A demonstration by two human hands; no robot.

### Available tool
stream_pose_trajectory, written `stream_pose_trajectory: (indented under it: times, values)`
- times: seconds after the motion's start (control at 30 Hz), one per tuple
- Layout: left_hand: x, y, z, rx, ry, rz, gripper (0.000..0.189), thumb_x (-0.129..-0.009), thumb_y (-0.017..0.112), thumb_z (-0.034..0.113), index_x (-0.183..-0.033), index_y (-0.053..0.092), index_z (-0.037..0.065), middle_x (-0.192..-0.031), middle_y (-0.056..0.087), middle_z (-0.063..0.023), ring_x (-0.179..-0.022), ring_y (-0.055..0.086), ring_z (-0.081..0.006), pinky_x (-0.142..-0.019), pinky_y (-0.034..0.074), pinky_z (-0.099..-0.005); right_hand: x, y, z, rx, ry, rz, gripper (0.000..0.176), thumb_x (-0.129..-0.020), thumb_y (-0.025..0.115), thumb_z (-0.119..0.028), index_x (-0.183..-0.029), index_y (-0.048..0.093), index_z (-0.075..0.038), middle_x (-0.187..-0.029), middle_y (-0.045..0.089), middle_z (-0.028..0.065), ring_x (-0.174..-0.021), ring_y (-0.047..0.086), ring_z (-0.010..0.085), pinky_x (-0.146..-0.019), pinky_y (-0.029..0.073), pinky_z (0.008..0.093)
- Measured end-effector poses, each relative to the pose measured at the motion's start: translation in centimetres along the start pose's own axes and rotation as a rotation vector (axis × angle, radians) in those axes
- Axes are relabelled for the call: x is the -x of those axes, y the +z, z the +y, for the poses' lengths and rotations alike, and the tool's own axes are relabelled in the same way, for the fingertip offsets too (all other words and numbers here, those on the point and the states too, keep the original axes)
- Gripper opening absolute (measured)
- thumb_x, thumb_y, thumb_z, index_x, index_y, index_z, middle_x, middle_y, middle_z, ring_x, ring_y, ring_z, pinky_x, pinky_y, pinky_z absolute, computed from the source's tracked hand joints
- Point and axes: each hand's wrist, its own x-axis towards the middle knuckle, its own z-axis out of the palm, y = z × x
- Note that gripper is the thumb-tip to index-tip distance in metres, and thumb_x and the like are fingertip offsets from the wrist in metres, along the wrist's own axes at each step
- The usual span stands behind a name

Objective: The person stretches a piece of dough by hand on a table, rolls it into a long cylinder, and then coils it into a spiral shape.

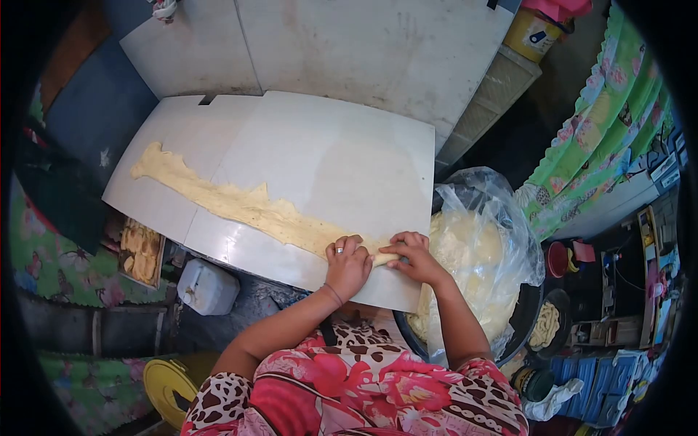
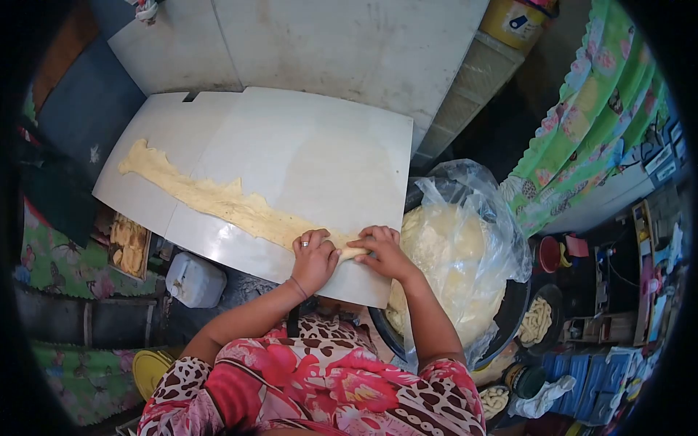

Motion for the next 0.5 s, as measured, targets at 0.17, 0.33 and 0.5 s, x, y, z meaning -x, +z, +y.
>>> stream_pose_trajectory:
  times: [0.17,0.33,0.5]
  values:
    - [0.0,0.0,-0.9,-0.103,0.241,-0.106,0.019,-0.082,0.061,0.022,-0.095,0.064,0.010,-0.096,0.058,-0.0065,-0.098,0.050,-0.0245,-0.090,0.032,-0.0433,-2.3,2.9,1.0,0.065,0.036,0.216,0.022,-0.087,0.064,-0.028,-0.103,0.068,-0.013,-0.115,0.054,0.0058,-0.117,0.043,0.0229,-0.101,0.023,0.0402]
    - [-0.3,-1.7,-0.2,-0.103,0.215,-0.091,0.026,-0.081,0.063,0.029,-0.099,0.063,0.011,-0.091,0.057,-0.0059,-0.095,0.051,-0.0237,-0.089,0.034,-0.0413,-1.4,0.3,1.6,-0.296,0.085,0.046,0.024,-0.086,0.065,-0.026,-0.107,0.068,-0.015,-0.107,0.059,0.0021,-0.113,0.046,0.0232,-0.100,0.025,0.0399]
    - [0.5,-1.2,-0.2,-0.088,0.203,-0.054,0.032,-0.078,0.068,0.032,-0.102,0.063,0.011,-0.095,0.057,-0.0045,-0.098,0.050,-0.0230,-0.090,0.033,-0.0414,-0.4,-0.6,2.7,0.049,0.133,0.035,0.036,-0.077,0.072,-0.018,-0.113,0.067,-0.017,-0.101,0.061,0.0011,-0.107,0.050,0.0198,-0.097,0.029,0.0374]
